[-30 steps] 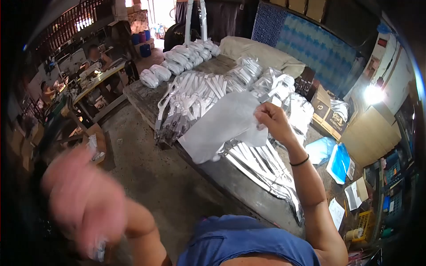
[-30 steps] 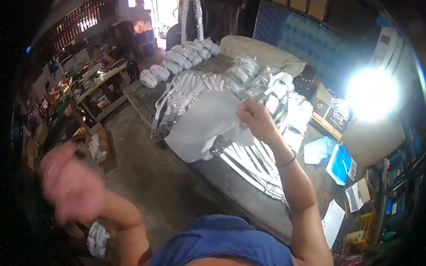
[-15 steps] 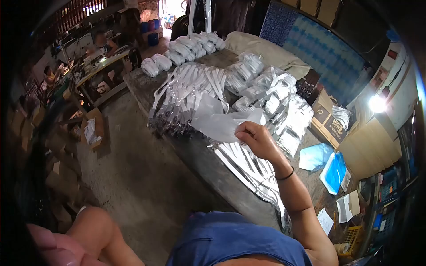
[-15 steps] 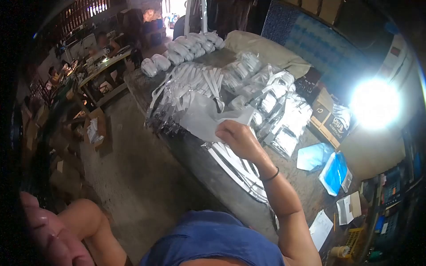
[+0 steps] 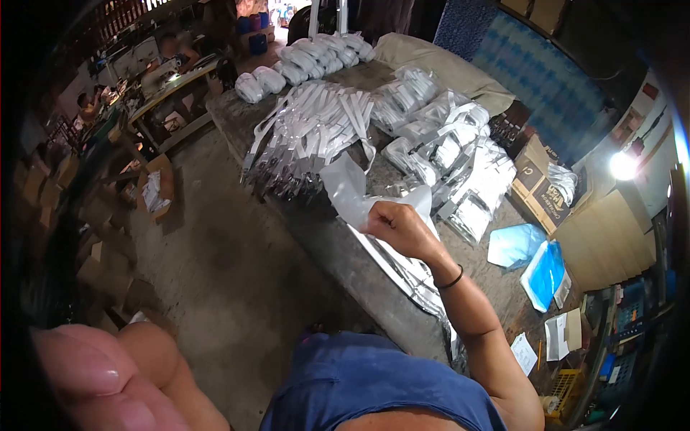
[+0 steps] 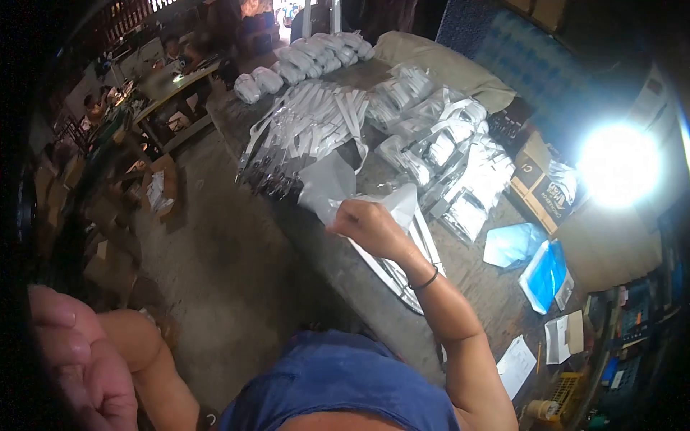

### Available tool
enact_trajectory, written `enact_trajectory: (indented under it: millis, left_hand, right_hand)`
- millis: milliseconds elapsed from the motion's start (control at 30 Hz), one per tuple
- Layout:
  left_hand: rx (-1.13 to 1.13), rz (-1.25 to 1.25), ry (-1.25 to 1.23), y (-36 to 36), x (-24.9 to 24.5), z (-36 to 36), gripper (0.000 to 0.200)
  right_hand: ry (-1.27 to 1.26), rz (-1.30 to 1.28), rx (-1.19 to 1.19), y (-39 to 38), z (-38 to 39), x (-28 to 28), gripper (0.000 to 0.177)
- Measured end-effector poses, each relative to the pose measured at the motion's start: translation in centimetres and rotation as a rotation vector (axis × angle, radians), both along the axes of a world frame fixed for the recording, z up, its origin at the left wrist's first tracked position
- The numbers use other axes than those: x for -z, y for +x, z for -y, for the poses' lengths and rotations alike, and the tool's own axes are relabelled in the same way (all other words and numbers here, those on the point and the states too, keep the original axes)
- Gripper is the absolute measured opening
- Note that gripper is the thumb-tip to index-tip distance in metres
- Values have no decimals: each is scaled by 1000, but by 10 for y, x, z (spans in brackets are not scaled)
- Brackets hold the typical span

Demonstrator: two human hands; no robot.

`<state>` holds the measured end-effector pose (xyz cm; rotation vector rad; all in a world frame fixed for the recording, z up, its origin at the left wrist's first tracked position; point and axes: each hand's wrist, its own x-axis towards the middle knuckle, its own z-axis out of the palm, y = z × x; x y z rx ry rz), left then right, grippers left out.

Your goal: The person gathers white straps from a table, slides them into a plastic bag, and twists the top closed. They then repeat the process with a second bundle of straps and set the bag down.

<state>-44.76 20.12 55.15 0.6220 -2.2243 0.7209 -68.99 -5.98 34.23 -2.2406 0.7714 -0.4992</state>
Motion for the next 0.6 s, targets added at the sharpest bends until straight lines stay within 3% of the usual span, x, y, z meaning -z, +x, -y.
enact_trajectory:
  millis: [333,533,600]
  left_hand:
    - [95,-172,-67,36,-2,-21,17]
    - [168,-295,-77,51,7,-32,19]
    - [181,-434,-47,57,25,-21,20]
  right_hand:
    - [144,159,76,-1,-2,35,15]
    - [149,91,223,3,1,41,21]
    - [439,425,130,10,3,46,15]
